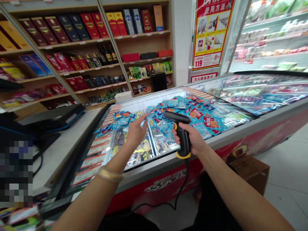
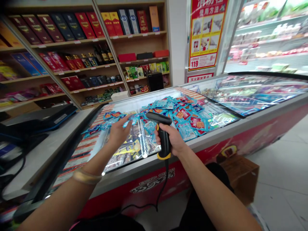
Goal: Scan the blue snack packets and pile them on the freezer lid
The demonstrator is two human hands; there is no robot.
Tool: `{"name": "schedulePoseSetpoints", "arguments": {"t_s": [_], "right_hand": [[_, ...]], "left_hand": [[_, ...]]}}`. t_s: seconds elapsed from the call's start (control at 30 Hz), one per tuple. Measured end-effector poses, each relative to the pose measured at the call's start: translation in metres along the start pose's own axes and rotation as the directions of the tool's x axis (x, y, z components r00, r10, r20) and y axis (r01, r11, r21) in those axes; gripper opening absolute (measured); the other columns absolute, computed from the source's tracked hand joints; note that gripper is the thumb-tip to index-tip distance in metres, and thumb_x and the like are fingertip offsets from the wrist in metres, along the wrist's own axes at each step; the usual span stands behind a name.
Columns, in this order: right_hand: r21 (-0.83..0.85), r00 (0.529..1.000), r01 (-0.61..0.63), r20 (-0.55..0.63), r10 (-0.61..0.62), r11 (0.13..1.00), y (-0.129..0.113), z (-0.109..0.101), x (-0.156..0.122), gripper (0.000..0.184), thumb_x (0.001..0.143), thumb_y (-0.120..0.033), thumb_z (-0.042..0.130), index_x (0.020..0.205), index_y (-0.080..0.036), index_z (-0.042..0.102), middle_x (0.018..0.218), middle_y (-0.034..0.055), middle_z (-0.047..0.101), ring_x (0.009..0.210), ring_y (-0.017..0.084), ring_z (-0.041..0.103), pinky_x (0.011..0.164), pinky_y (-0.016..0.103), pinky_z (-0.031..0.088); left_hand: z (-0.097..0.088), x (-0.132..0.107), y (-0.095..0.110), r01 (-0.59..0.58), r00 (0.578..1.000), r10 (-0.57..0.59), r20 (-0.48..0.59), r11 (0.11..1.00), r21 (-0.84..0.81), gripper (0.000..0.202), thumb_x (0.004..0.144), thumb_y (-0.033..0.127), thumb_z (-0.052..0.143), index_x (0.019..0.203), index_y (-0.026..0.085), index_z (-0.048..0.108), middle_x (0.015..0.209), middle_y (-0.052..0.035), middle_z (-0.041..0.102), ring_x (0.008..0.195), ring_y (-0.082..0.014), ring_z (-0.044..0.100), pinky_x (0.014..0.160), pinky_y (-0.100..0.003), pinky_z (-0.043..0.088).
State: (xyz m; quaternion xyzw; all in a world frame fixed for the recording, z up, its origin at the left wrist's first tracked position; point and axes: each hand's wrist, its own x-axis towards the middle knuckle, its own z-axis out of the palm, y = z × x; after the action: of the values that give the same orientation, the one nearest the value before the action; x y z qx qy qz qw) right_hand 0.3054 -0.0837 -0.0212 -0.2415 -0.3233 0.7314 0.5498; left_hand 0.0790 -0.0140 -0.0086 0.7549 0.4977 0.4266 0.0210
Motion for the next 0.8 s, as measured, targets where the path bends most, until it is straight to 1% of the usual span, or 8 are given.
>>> {"name": "schedulePoseSetpoints", "arguments": {"t_s": [0.1,0.17,0.27,0.33,0.4,0.6,0.7,0.8], "right_hand": [[0.041,0.994,0.097,-0.059,-0.095,0.994,-0.021,-0.022,-0.003,0.028,0.072,-0.039,0.074,0.083,-0.017,0.061,0.067,-0.0013,0.058,0.051,0.008,0.049,0.046,0.020,0.044],[0.052,0.984,0.149,-0.101,-0.144,0.987,-0.030,-0.035,-0.006,0.024,0.075,-0.038,0.071,0.083,-0.018,0.060,0.068,-0.0011,0.058,0.051,0.009,0.048,0.046,0.020,0.044],[0.052,0.970,0.194,-0.157,-0.184,0.980,-0.036,-0.050,-0.009,0.022,0.077,-0.038,0.069,0.082,-0.019,0.060,0.069,-0.0003,0.059,0.052,0.009,0.048,0.045,0.020,0.044],[0.045,0.968,0.198,-0.166,-0.188,0.979,-0.035,-0.057,-0.010,0.021,0.077,-0.038,0.068,0.083,-0.019,0.061,0.068,0.0000,0.058,0.051,0.010,0.048,0.044,0.020,0.044],[0.045,0.971,0.188,-0.157,-0.179,0.981,-0.033,-0.061,-0.010,0.022,0.076,-0.038,0.069,0.083,-0.018,0.061,0.067,0.0001,0.058,0.051,0.010,0.048,0.044,0.021,0.044],[0.044,0.976,0.166,-0.152,-0.157,0.985,-0.030,-0.056,-0.009,0.026,0.074,-0.039,0.071,0.083,-0.017,0.061,0.067,0.0003,0.058,0.051,0.010,0.048,0.045,0.021,0.044],[0.036,0.978,0.151,-0.150,-0.144,0.988,-0.029,-0.048,-0.009,0.027,0.072,-0.039,0.072,0.083,-0.018,0.061,0.067,0.0000,0.058,0.051,0.010,0.048,0.045,0.021,0.044],[0.025,0.988,0.102,-0.123,-0.098,0.994,-0.024,-0.035,-0.006,0.026,0.072,-0.039,0.072,0.082,-0.018,0.061,0.068,-0.0002,0.058,0.051,0.009,0.048,0.046,0.021,0.044]], "left_hand": [[0.034,0.018,0.032,-0.265,0.961,0.267,0.076,0.963,-0.038,0.039,0.096,0.024,0.039,0.124,0.025,0.065,0.127,-0.0042,0.070,0.120,-0.0190,0.063,0.106,-0.039,0.048],[0.055,0.022,0.049,-0.352,0.925,0.348,0.150,0.936,-0.004,0.044,0.097,0.019,0.033,0.129,0.024,0.063,0.135,-0.0057,0.065,0.129,-0.0186,0.057,0.114,-0.043,0.041],[0.077,0.015,0.065,-0.378,0.874,0.319,0.366,0.920,0.101,0.045,0.098,0.029,0.039,0.140,0.021,0.054,0.151,-0.0109,0.050,0.145,-0.0265,0.039,0.120,-0.057,0.025],[0.083,0.008,0.071,-0.387,0.828,0.276,0.488,0.911,0.141,0.055,0.097,0.040,0.045,0.147,0.019,0.045,0.159,-0.0134,0.038,0.150,-0.0309,0.028,0.121,-0.062,0.019],[0.084,0.003,0.073,-0.387,0.810,0.254,0.528,0.909,0.156,0.061,0.097,0.046,0.042,0.152,0.019,0.037,0.162,-0.0131,0.030,0.153,-0.0307,0.020,0.122,-0.061,0.014],[0.068,0.005,0.067,-0.336,0.848,0.215,0.484,0.925,0.178,0.062,0.099,0.045,0.037,0.155,0.021,0.029,0.165,-0.0112,0.023,0.154,-0.0286,0.014,0.123,-0.057,0.011],[0.053,0.005,0.051,-0.302,0.884,0.191,0.427,0.930,0.208,0.060,0.098,0.043,0.038,0.154,0.021,0.031,0.164,-0.0121,0.026,0.153,-0.0286,0.017,0.122,-0.058,0.014],[0.032,0.004,0.020,-0.232,0.928,0.133,0.349,0.937,0.261,0.058,0.097,0.041,0.040,0.151,0.021,0.036,0.160,-0.0136,0.034,0.150,-0.0291,0.026,0.121,-0.057,0.018]]}}
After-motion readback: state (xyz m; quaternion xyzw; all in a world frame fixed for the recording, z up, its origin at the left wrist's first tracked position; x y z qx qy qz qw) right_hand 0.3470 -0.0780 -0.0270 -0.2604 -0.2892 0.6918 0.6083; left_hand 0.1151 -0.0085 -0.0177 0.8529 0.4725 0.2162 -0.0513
